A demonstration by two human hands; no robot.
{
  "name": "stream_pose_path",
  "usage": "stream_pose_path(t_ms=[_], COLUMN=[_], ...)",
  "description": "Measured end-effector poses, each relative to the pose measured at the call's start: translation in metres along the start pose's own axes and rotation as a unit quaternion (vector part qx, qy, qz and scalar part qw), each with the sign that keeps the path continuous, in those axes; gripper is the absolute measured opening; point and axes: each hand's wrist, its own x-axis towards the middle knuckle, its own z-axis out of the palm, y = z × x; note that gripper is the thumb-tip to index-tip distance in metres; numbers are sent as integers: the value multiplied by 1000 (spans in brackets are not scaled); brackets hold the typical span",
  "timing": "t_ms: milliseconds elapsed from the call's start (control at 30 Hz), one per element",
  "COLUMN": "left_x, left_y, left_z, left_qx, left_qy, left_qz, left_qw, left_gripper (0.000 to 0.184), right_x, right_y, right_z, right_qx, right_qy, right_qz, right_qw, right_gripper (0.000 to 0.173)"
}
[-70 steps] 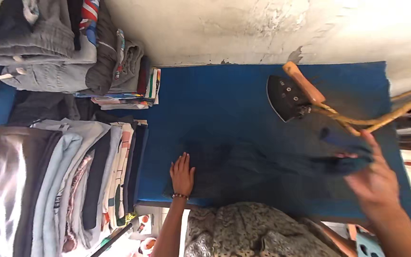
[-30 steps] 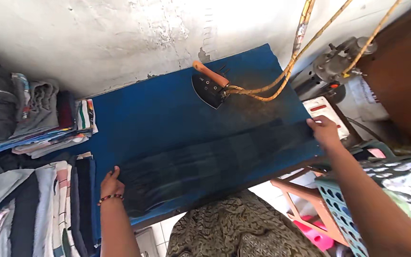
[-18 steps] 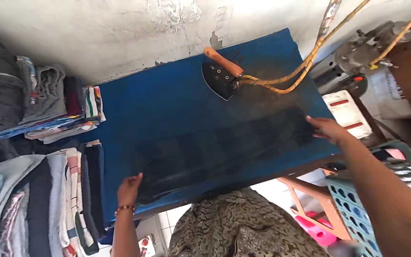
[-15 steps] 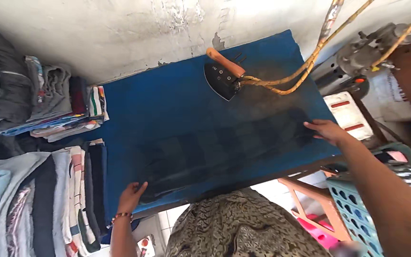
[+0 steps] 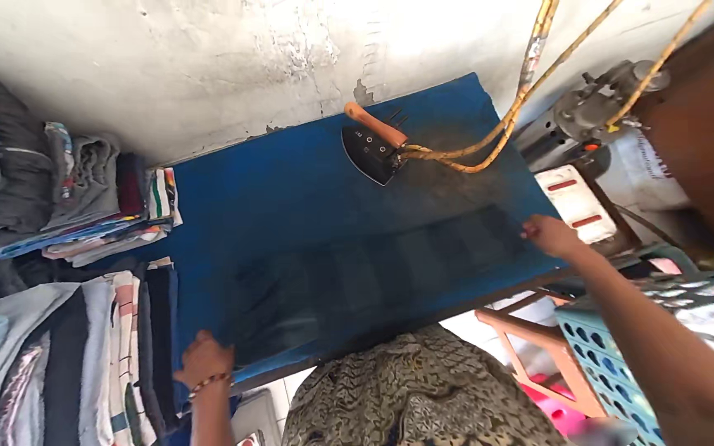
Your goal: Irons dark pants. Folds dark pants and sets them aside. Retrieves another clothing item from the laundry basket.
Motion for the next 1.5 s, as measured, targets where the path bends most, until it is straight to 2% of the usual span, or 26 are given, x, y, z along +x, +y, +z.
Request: stream_pose_path(t_ms=[67, 100, 167, 233, 300, 367, 467, 533, 567, 600, 667, 700, 767, 833, 867, 933, 1000, 1067, 1133, 1200, 1267, 1300, 1400, 1500], left_x=[-16, -18, -3, 22, 44, 54, 35, 7, -5, -13, -22, -21, -26, -31, -33, -33, -29, -10, 25, 61, 93, 105, 132, 140], left_y=[49, 74, 114, 140, 151, 151, 154, 160, 162, 162, 154, 154, 157, 167, 173, 183, 179, 152, 104, 55, 25, 17, 12, 18], left_z=[0, 0, 4, 7, 4, 4, 24, 53, 71, 90, 116, 119, 120, 121, 122, 117, 92, 61, 35, 20, 8, 7, 5, -3], left_qx=[-12, -25, -22, 14, 45, 52, 7, -30, -44, -50, -42, -36, -38, -43, -49, -68, -96, -122, -132, -115, -76, -59, -67, -105], left_qy=[116, 135, 119, 82, 50, 53, 135, 176, 178, 177, 135, 139, 130, 116, 107, 82, 57, 147, 243, 225, 151, 131, 120, 89], left_qz=[75, 139, 276, 346, 338, 304, 311, 378, 419, 452, 466, 463, 446, 426, 420, 415, 407, 356, 293, 282, 315, 340, 402, 402], left_qw=[990, 981, 954, 934, 939, 950, 941, 908, 889, 873, 873, 875, 885, 896, 900, 904, 907, 915, 915, 925, 934, 929, 906, 905], left_gripper=[48, 40, 36, 39, 32, 28, 27, 30, 31, 34, 51, 57, 64, 67, 67, 65, 53, 35, 28, 31, 32, 27, 19, 23], right_x=[4, 6, 15, 30, 42, 48, 38, 20, 12, 6, 3, 9, 22, 50, 66, 100, 134, 157, 163, 159, 130, 103, 16, -64], right_y=[-12, -25, -46, -56, -58, -58, -74, -84, -79, -65, -37, -42, -83, -154, -195, -274, -329, -354, -363, -361, -367, -372, -384, -408], right_z=[10, 11, 15, 17, 14, 10, 20, 43, 60, 78, 95, 88, 58, 23, 6, -18, -23, -19, -19, -22, -24, -22, -2, 57], right_qx=[-12, -14, -42, -83, -95, -88, -82, -59, -59, -66, -64, -58, -45, -48, -40, -9, 21, 54, 106, 155, 156, 134, -2, -192], right_qy=[76, 99, 108, 84, 73, 94, 145, 198, 210, 203, 157, 155, 196, 271, 277, 203, 113, 78, 43, -22, -65, -80, -106, -144], right_qz=[-34, -62, -122, -149, -145, -133, -148, -213, -244, -254, -217, -212, -260, -357, -387, -367, -277, -177, -95, -48, -50, -58, -148, -224], right_qw=[996, 993, 986, 982, 982, 983, 975, 955, 945, 943, 961, 963, 945, 892, 879, 908, 954, 980, 989, 986, 984, 986, 983, 944], right_gripper=[28, 29, 29, 22, 20, 20, 20, 24, 31, 44, 70, 73, 65, 68, 71, 83, 88, 87, 83, 67, 62, 58, 44, 81])
